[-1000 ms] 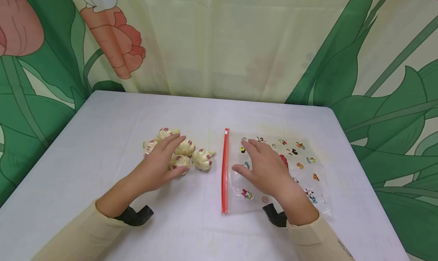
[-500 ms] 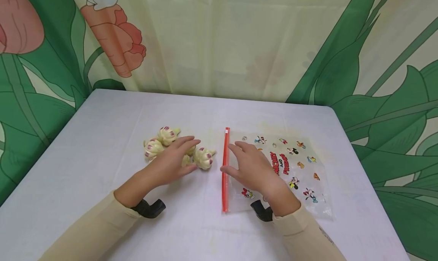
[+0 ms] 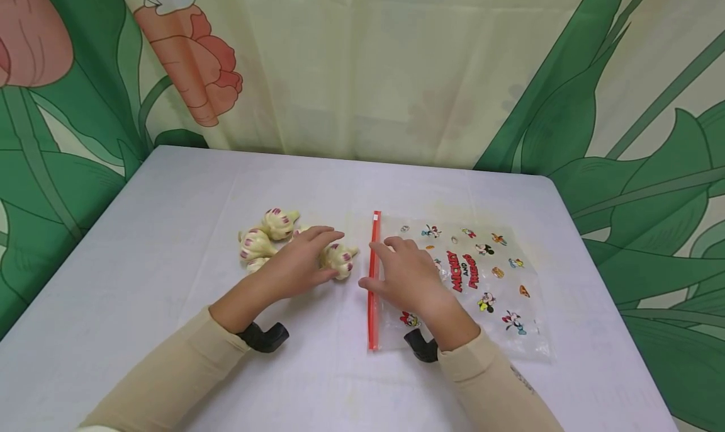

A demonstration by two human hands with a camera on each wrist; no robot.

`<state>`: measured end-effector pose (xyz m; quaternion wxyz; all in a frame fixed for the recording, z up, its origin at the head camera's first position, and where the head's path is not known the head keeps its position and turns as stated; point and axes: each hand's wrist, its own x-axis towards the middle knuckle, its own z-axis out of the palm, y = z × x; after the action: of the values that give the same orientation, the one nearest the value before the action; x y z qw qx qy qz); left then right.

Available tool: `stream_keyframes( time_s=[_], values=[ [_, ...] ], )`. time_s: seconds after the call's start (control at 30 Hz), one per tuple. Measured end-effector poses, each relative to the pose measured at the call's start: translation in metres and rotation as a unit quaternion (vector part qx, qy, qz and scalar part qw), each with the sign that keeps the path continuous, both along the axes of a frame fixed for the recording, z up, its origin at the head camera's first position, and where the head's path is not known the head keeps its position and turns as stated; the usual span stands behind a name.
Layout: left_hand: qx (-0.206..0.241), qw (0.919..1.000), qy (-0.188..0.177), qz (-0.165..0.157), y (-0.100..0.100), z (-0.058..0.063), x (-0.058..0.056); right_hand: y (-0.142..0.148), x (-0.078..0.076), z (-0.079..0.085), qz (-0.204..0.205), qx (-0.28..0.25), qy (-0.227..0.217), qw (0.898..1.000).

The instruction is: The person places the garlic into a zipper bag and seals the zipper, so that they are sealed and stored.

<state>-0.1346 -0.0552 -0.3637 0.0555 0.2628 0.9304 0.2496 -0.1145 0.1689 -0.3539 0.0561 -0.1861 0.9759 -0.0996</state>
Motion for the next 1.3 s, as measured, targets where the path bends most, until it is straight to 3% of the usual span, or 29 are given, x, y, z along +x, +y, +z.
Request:
stream_keyframes(
  time_s=[0.3, 0.87, 1.3],
  values=[
    [-0.013, 0.9998, -0.004, 0.014, 0.002, -0.001, 0.000, -0.009, -0.001, -0.005, -0.030, 0.051, -0.008, 0.998],
    [-0.002, 0.9999, 0.009, 0.011, 0.000, -0.002, 0.002, -0.016, -0.002, -0.013, -0.063, 0.076, -0.037, 0.994],
    [0.007, 0.9999, 0.010, 0.011, -0.002, -0.003, 0.002, -0.013, -0.004, -0.011, -0.059, 0.050, -0.055, 0.995]
  ],
)
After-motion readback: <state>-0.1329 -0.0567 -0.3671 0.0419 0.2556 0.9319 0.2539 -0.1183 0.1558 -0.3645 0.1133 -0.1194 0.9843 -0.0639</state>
